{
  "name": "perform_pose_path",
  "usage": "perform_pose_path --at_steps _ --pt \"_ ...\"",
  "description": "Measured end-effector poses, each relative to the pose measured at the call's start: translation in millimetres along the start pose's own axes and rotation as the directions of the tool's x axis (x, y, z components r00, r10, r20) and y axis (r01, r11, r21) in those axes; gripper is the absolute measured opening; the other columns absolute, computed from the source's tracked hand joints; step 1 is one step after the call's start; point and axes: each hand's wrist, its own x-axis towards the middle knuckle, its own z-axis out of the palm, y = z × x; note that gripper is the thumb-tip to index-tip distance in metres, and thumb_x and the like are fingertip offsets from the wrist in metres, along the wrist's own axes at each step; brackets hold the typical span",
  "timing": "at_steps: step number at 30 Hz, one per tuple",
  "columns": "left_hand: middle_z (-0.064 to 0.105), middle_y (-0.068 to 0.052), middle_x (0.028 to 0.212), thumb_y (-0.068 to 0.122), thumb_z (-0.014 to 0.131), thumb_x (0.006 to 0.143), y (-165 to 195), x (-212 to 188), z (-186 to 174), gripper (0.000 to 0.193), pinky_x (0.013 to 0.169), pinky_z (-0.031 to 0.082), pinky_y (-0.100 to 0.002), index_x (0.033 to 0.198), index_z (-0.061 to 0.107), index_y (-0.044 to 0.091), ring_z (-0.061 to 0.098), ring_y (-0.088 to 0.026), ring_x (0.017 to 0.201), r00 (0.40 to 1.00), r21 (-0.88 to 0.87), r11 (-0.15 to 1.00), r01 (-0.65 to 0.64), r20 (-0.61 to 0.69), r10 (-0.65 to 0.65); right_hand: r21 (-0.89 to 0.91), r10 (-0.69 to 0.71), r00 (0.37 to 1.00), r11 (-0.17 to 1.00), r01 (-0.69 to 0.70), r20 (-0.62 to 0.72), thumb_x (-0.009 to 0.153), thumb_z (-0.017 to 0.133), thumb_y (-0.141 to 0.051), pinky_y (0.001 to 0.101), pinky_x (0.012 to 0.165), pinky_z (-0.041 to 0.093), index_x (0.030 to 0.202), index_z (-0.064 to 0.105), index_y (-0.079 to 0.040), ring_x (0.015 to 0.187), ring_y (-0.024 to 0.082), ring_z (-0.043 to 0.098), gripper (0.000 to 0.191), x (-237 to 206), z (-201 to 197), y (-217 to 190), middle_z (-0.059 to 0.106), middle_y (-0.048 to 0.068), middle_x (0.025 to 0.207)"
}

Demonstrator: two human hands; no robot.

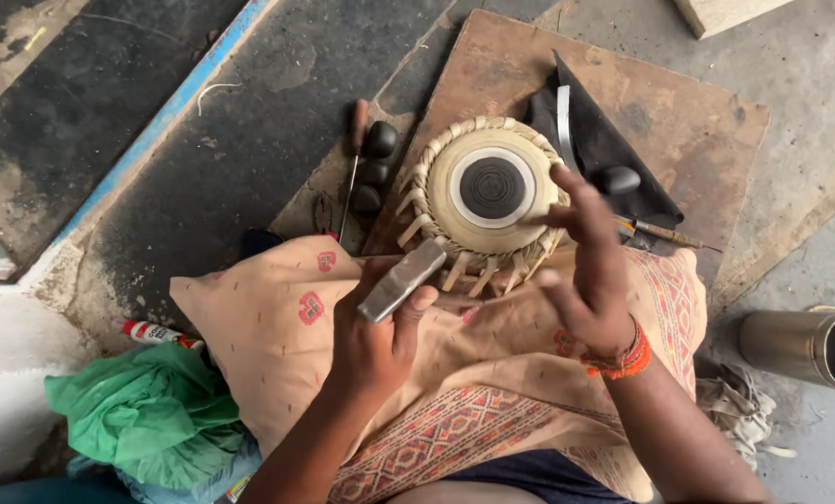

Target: The person uses a hammer to tap the rope bindings around the rim of a small drum resting on their lap. They repeatedly strike the bindings while holding the drum steady with the other hand.

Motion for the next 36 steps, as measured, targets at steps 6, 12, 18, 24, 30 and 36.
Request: perform_pose_path --at_steps 6,12,18,24,30,36 --pt "0.073 -0.020 0.085 0.030 0.060 0.100 -27 10 23 0.025 0.063 0.053 -0.050 0.110 0.074 0.013 0.070 -0.041 0.075 0.894 0.419 0.880 0.223 0.272 -0.356 -0.762 -0.007 0.948 0.593 0.260 0.318 0.088 0.074 -0.027 0.0544 0.115 0.030 0.148 0.057 -0.021 0.131 0.038 0.046 0.063 3 2 14 0.036 0.018 0.163" --pt "0.073 -0.018 0.091 0.038 0.054 0.107 -45 -9 13 0.038 0.072 0.055 -0.047 0.114 0.068 0.003 0.071 -0.039 0.083 0.975 0.118 0.970 0.212 0.041 -0.218 -0.653 -0.041 0.975 0.737 0.177 0.219 0.090 0.073 -0.030 0.0527 0.120 0.030 0.152 0.048 -0.015 0.142 0.042 0.041 0.068 2 2 0 0.036 0.021 0.162" --pt "0.073 -0.018 0.106 0.036 0.050 0.109 -62 -4 24 0.040 0.085 0.054 -0.044 0.123 0.067 0.003 0.071 -0.036 0.097 0.972 -0.033 0.972 0.232 0.035 -0.231 -0.314 0.118 0.991 0.945 -0.095 0.055 0.096 0.074 -0.034 0.0466 0.121 0.039 0.154 0.047 -0.013 0.144 0.033 0.045 0.068 5 1 -17 0.047 0.013 0.157" --pt "0.075 -0.019 0.106 0.038 0.053 0.108 -63 -13 36 0.040 0.083 0.054 -0.044 0.121 0.068 0.004 0.072 -0.036 0.096 0.965 -0.025 0.967 0.255 0.067 -0.253 -0.823 -0.054 0.942 0.472 0.316 0.331 0.091 0.058 -0.047 0.0488 0.112 0.037 0.144 0.055 -0.027 0.131 0.031 0.049 0.058 18 4 -9 0.046 0.016 0.157" --pt "0.075 -0.017 0.096 0.041 0.054 0.104 -62 -18 35 0.042 0.079 0.056 -0.043 0.123 0.068 0.006 0.074 -0.034 0.090 0.920 0.001 0.927 0.374 0.126 -0.372 0.049 0.060 0.998 0.997 -0.060 0.001 0.106 0.050 -0.062 0.0447 0.124 0.038 0.158 0.047 -0.016 0.148 0.029 0.046 0.069 12 -1 -7 0.042 0.015 0.165" --pt "0.072 -0.021 0.116 0.039 0.055 0.108 -57 -23 44 0.044 0.086 0.056 -0.042 0.129 0.060 0.000 0.072 -0.036 0.104 0.981 -0.033 0.981 0.190 0.034 -0.189 -0.758 0.088 0.964 0.637 0.140 0.252 0.096 0.056 -0.054 0.0440 0.122 0.028 0.134 0.060 -0.025 0.138 0.025 0.053 0.048 5 -3 13 0.053 0.006 0.158"
